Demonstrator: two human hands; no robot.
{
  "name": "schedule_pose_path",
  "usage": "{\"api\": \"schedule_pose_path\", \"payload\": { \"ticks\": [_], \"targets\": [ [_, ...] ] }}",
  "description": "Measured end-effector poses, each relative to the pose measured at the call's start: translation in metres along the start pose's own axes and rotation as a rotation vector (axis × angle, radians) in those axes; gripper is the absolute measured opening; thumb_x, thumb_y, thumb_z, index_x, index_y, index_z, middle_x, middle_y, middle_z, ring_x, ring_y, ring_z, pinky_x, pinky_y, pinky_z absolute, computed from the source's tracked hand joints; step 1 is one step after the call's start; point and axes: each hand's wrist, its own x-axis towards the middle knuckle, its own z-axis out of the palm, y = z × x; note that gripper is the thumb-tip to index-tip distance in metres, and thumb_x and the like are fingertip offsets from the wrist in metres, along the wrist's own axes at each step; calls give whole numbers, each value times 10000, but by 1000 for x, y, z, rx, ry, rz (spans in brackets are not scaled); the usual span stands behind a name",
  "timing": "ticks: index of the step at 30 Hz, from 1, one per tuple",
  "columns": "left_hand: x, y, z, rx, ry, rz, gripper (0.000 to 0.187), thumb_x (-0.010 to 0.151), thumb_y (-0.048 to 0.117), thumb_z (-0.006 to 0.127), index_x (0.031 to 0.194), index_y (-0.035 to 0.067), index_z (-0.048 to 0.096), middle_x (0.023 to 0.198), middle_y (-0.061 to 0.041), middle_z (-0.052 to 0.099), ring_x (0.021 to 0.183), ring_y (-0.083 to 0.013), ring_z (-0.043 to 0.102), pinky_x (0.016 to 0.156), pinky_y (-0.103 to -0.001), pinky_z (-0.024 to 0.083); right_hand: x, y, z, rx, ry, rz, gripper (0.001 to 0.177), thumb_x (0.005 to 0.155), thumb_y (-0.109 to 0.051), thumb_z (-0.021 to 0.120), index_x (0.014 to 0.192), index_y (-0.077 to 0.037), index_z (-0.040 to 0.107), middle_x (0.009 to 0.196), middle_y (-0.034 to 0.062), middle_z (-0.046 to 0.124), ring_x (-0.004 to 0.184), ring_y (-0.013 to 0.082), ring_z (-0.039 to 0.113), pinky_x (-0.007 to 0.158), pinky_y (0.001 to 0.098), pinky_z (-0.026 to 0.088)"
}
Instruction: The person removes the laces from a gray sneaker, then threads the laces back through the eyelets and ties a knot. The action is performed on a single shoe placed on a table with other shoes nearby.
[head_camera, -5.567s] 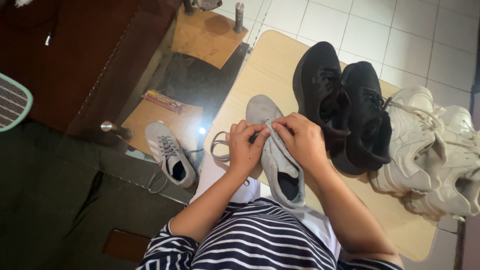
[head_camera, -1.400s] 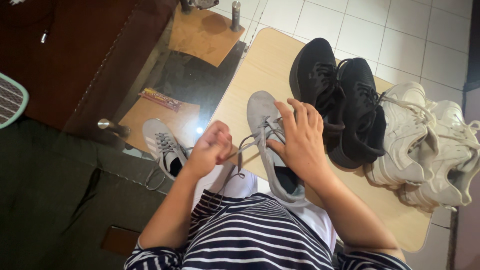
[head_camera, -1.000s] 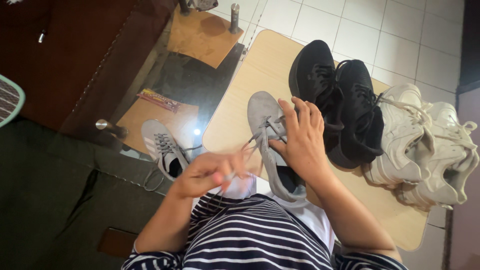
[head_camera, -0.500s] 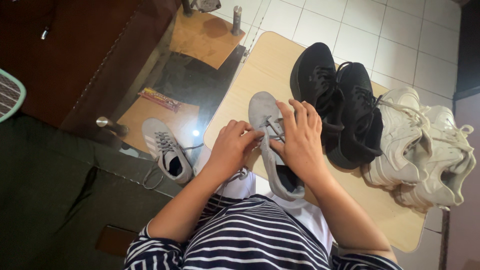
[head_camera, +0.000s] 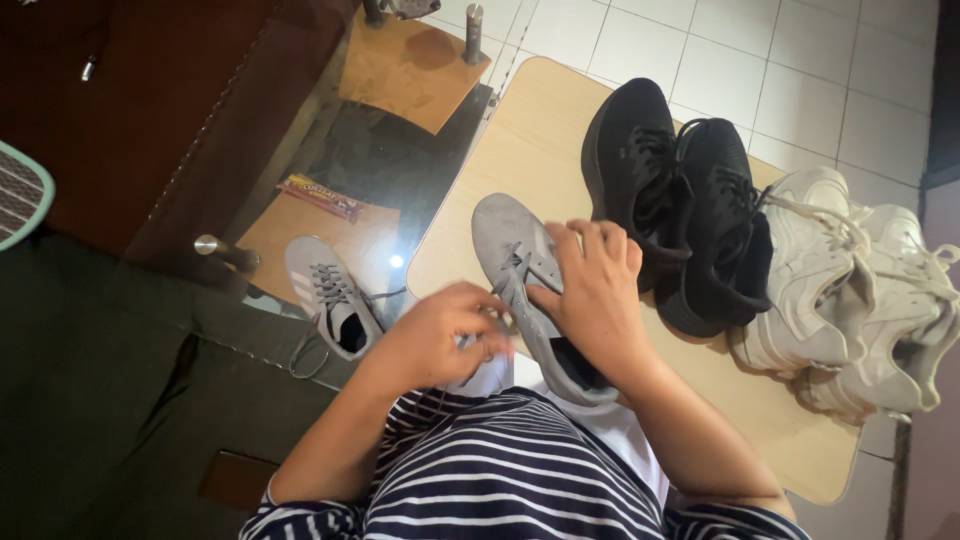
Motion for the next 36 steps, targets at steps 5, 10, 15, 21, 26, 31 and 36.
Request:
{"api": "schedule_pose_path", "payload": {
  "ticks": [5, 10, 15, 21, 26, 31, 36],
  "targets": [
    [16, -14, 6, 259, 281, -206, 245, 824, 267, 821, 793, 40, 734, 853, -106, 710, 862, -290, 659, 757, -389, 525, -4, 7, 0, 75, -88, 49, 346, 855, -283, 760, 1057, -5, 713, 950, 154, 685, 935, 342, 656, 806, 438, 513],
    [15, -29, 25, -87, 161, -366, 222, 893, 257, 758, 876, 41, 708, 873, -69, 664, 817, -212, 646, 731, -329, 521, -10, 10, 4, -12, 40, -45, 157, 929, -194, 684, 926, -41, 720, 853, 108, 664, 828, 303, 673, 669, 414, 531],
    [14, -38, 29, -237, 87, -267, 199, 968, 222, 697, 929, 28, 670, 929, -50, 631, 886, -151, 631, 794, -281, 515, -9, 14, 8, -64, 87, -10, 158, 944, -170, 676, 844, -47, 674, 829, 104, 638, 820, 302, 667, 636, 415, 523],
    [8, -18, 3, -316, 62, -156, 206, 995, 205, 677, 905, 20, 665, 1072, -88, 608, 999, -180, 616, 876, -291, 510, 3, 20, 5, -75, 78, 41, 162, 927, -191, 702, 856, -48, 681, 828, 111, 637, 826, 307, 665, 672, 429, 527],
    [23, 12, -17, -190, 197, 57, 258, 1077, 199, 593, 894, 37, 675, 1253, -100, 617, 1167, -203, 593, 1008, -317, 473, 7, 12, -11, 155, 123, -106, 228, 909, -235, 757, 1045, -54, 728, 947, 94, 701, 879, 304, 679, 736, 408, 537],
    [56, 36, -14, -269, 167, 127, 319, 1143, 289, 498, 1147, 41, 699, 1283, -99, 642, 1203, -186, 623, 1054, -310, 494, 16, 1, -11, 372, 55, -255, 357, 873, -237, 774, 1147, -29, 679, 1069, 144, 686, 982, 353, 653, 816, 435, 532],
    [77, 47, -36, -465, 246, 82, 415, 1164, 325, 454, 1360, 13, 645, 1279, -75, 673, 1147, -150, 612, 1039, -299, 485, 22, 0, 3, 322, -217, -186, 265, 816, -285, 812, 951, -71, 733, 916, 112, 704, 886, 325, 677, 746, 446, 518]
  ]
}}
